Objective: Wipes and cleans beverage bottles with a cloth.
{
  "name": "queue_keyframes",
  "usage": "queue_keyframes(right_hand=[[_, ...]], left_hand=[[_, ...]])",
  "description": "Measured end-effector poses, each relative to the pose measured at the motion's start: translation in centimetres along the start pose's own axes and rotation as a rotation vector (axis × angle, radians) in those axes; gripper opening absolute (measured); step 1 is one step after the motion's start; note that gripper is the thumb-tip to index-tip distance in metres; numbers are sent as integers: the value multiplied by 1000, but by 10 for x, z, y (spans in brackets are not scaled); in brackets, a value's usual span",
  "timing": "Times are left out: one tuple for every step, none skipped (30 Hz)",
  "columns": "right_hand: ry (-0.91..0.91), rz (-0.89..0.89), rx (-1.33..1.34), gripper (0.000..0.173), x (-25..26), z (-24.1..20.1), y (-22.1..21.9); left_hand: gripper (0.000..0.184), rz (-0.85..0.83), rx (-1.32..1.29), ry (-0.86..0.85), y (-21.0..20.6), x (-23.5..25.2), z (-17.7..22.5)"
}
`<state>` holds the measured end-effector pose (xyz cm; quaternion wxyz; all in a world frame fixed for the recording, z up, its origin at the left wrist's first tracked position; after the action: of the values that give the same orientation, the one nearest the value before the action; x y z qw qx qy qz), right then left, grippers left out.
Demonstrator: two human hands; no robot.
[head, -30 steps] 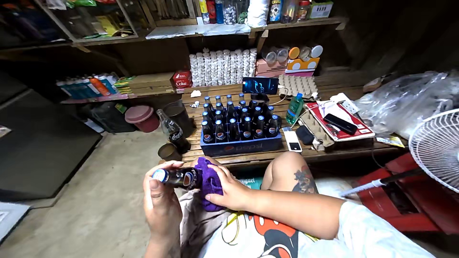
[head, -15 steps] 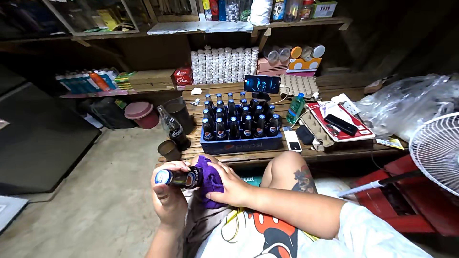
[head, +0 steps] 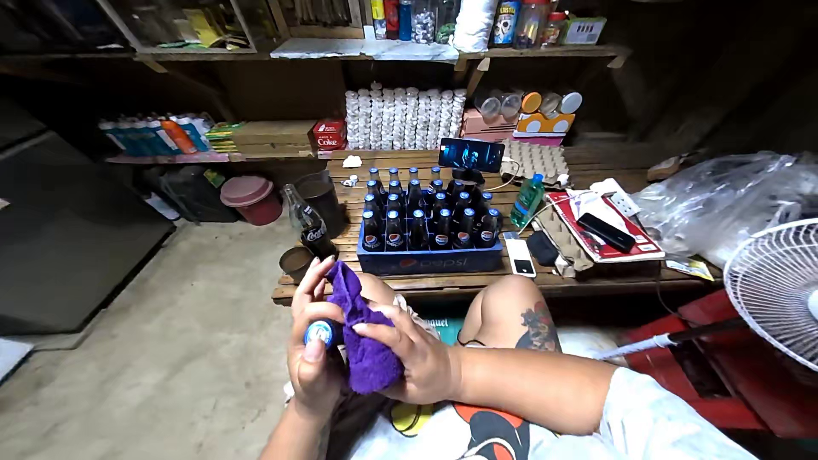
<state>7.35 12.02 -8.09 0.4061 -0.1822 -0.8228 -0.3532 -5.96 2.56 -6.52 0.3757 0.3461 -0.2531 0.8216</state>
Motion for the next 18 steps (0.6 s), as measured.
queue_keyframes(right_hand=[[4, -1, -9, 65, 0, 0, -1], [-2, -10, -30, 67, 0, 2, -2], [-19, -24, -55, 70, 0, 3, -2], [-39, -39, -74, 73, 0, 5, -2], [-63, -49, -75, 76, -1, 6, -2], [-90, -63, -76, 79, -1, 9, -3], [-120, -79, -69, 82, -1, 11, -3], [-152, -96, -60, 83, -2, 15, -3], [-190, -117, -52, 86, -3, 19, -4], [-244, -143, -43, 87, -5, 24, -5], [-318, -181, -36, 88, -6, 29, -5], [-421, -243, -30, 89, -8, 34, -6], [-534, -324, -32, 89, -10, 39, -6], [-638, -405, -38, 89, -12, 45, -6], [-720, -464, -40, 88, -13, 51, -7], [-781, -494, -26, 87, -14, 56, -7], [-815, -498, -9, 87, -14, 60, -7], [-830, -492, 5, 87, -15, 62, -6]], left_hand=[[43, -1, -7, 3, -1, 0, 1], [42, 4, -18, 4, -1, 0, 1], [42, 7, -25, 2, -1, 1, 2], [42, 4, -23, -6, -1, 1, 2], [43, -4, -20, -11, 0, 1, 1], [44, -11, -13, -12, 0, 0, 1], [45, -13, -7, -7, 0, -1, 0], [46, -11, -7, 1, 0, -2, 0], [46, -7, -8, 10, 1, -2, 0], [45, 0, -12, 16, 1, -2, 0], [45, 7, -19, 22, 2, -2, -1], [44, 18, -32, 30, 3, -1, -1], [43, 24, -44, 38, 3, -1, -1], [42, 25, -47, 43, 3, -1, -1], [42, 19, -42, 45, 3, -1, -1], [42, 7, -34, 44, 2, -1, -2], [43, -9, -19, 38, 1, -1, -2], [43, -29, -9, 28, -1, -1, -2]])
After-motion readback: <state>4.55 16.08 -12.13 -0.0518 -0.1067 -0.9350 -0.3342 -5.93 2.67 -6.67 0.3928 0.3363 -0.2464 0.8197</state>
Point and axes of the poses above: each hand's wrist, its own x-axis towards the middle knuckle, its own y-axis out of the back of the hand, z = x × y, the point moved 3 cm from there along x, towards the middle knuckle, and after that the axes turned 4 degrees about -x, right-handed, at the moved point
